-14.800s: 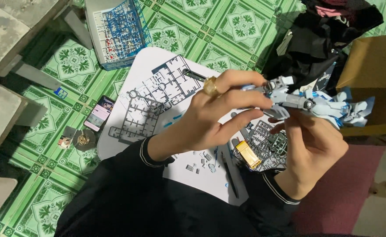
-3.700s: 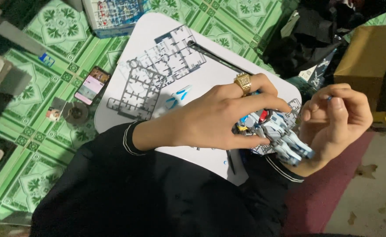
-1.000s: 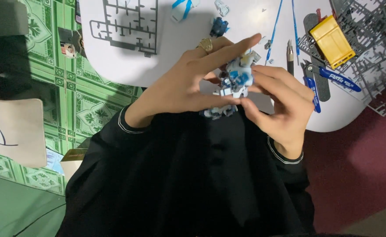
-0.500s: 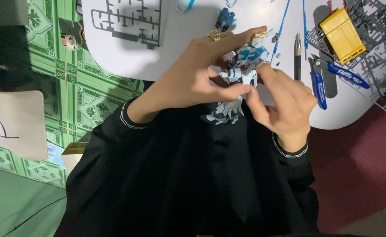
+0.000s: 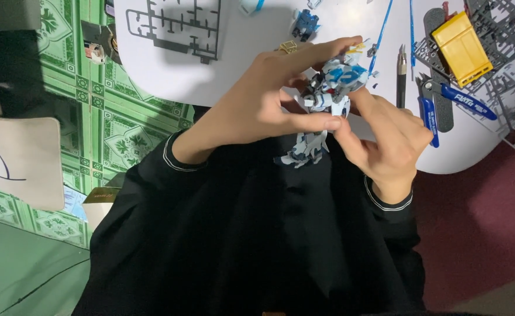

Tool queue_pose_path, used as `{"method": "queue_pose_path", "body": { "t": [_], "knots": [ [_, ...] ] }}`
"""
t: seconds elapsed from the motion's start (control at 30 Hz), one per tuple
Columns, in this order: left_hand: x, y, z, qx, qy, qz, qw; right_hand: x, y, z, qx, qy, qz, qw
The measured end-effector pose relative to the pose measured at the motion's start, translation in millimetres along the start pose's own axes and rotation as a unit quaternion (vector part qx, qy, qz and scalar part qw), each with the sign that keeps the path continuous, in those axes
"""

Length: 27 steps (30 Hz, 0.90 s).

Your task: Assembling a plastic model robot by fitting small parts together.

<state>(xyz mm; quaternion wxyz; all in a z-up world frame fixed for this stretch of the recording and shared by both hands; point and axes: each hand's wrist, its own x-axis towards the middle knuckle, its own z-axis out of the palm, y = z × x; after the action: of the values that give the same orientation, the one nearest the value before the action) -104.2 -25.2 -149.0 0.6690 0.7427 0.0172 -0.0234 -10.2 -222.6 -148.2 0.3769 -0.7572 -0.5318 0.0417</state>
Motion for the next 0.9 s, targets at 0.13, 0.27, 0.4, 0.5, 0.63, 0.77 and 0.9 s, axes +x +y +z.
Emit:
{"method": "queue_pose_path", "body": {
  "t": [0.13, 0.27, 0.4, 0.5, 0.63, 0.77, 0.9],
  "knots": [
    [-1.4, 0.0, 0.7, -0.006, 0.006, -0.003, 1.000, -2.6, -0.1, -1.1, -0.013, -0.009, 0.002, 1.000],
    [-3.7, 8.2, 0.4, -0.003, 0.008, -0.040, 0.999, -3.3, 0.5, -1.7, -0.031, -0.010, -0.015, 0.999],
    [-9.2, 7.9, 9.2, 0.042, 0.038, -0.068, 0.996, -7.0, 0.0, 5.2, -0.086, 0.008, -0.032, 0.996],
    [-12.8, 1.7, 11.5, 0.053, 0.051, -0.018, 0.997, -8.4, -1.1, 8.0, -0.060, 0.011, -0.035, 0.998],
    [-14.4, 4.3, 8.7, 0.030, 0.024, -0.035, 0.999, -16.7, 1.3, 10.6, -0.050, 0.014, -0.027, 0.998],
    [-12.1, 5.6, 7.2, 0.015, 0.026, -0.034, 0.999, -21.4, 7.0, 12.0, -0.080, 0.028, -0.024, 0.996],
    [-13.2, -4.0, 10.3, 0.081, 0.047, -0.020, 0.995, 7.5, -0.5, -12.8, 0.116, -0.019, 0.072, 0.991]
  ]
}}
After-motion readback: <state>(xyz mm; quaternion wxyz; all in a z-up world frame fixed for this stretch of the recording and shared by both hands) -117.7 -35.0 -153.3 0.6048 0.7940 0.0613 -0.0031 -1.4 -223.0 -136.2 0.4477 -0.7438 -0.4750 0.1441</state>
